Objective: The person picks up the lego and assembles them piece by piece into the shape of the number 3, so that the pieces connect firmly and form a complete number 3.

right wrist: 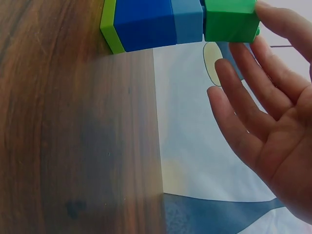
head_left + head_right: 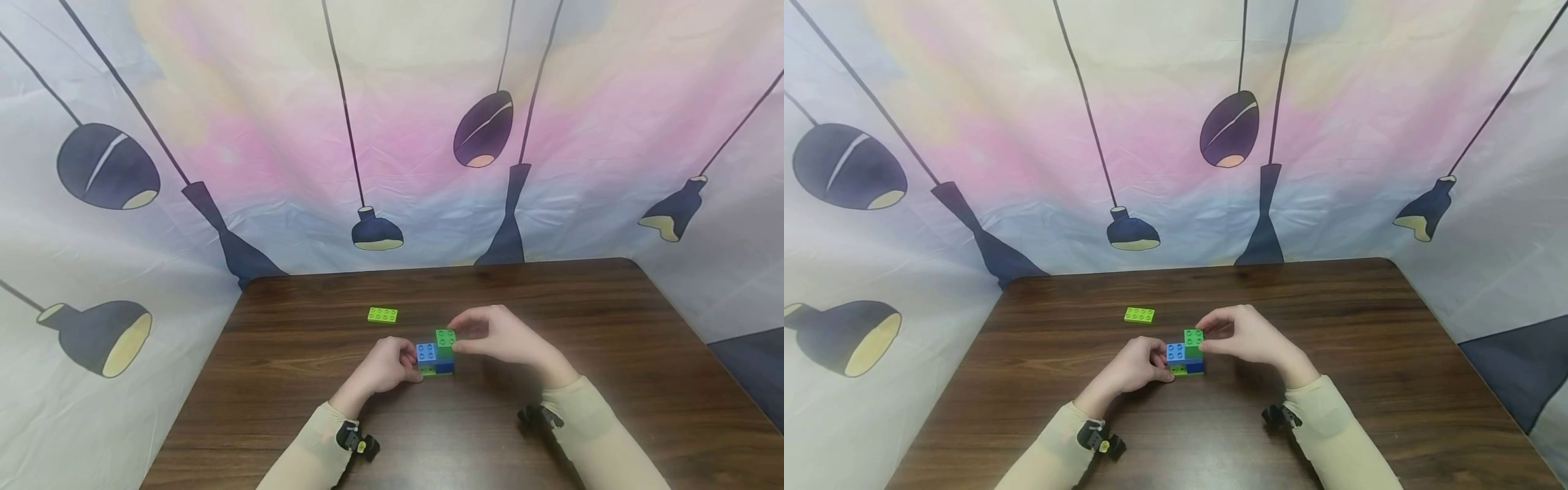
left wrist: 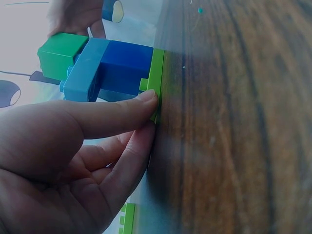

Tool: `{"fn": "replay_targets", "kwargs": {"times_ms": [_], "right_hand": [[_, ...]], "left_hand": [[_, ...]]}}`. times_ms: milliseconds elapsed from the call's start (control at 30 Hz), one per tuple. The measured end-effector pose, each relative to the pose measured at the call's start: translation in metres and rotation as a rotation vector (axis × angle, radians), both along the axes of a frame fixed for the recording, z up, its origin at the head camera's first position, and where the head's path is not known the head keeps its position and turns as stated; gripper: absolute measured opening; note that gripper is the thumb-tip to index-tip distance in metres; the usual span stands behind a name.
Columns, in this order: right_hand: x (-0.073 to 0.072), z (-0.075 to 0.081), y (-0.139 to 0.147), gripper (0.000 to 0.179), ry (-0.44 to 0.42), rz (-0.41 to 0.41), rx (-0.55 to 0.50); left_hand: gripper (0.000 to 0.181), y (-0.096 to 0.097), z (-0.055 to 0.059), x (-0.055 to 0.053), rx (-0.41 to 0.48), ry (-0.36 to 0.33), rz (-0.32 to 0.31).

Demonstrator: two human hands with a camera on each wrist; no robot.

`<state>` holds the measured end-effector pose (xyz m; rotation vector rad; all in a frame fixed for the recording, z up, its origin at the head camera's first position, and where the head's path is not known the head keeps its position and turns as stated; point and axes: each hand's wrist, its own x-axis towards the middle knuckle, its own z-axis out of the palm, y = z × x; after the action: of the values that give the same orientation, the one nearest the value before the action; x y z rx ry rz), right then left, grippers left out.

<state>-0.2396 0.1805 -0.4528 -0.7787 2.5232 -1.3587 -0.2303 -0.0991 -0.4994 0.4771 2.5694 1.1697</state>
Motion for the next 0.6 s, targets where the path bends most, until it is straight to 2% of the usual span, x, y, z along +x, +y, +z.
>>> {"fn": "replay_targets", "kwargs": {"times_ms": [200,600], "right_hand": [[0.0022,0.0011,-0.0032,0.028,-0.009,-0.013,-0.015],[0.0058,0.0039,-0.0072,0.023,0.013,-0.072,0.034]], "left_hand": [[0.028,0.0001,0.0004,-0.0001,0.009,0.003,0.001],[0.028,0.0007,0.0017,0.0010,-0.005,0.005,0.001]]}}
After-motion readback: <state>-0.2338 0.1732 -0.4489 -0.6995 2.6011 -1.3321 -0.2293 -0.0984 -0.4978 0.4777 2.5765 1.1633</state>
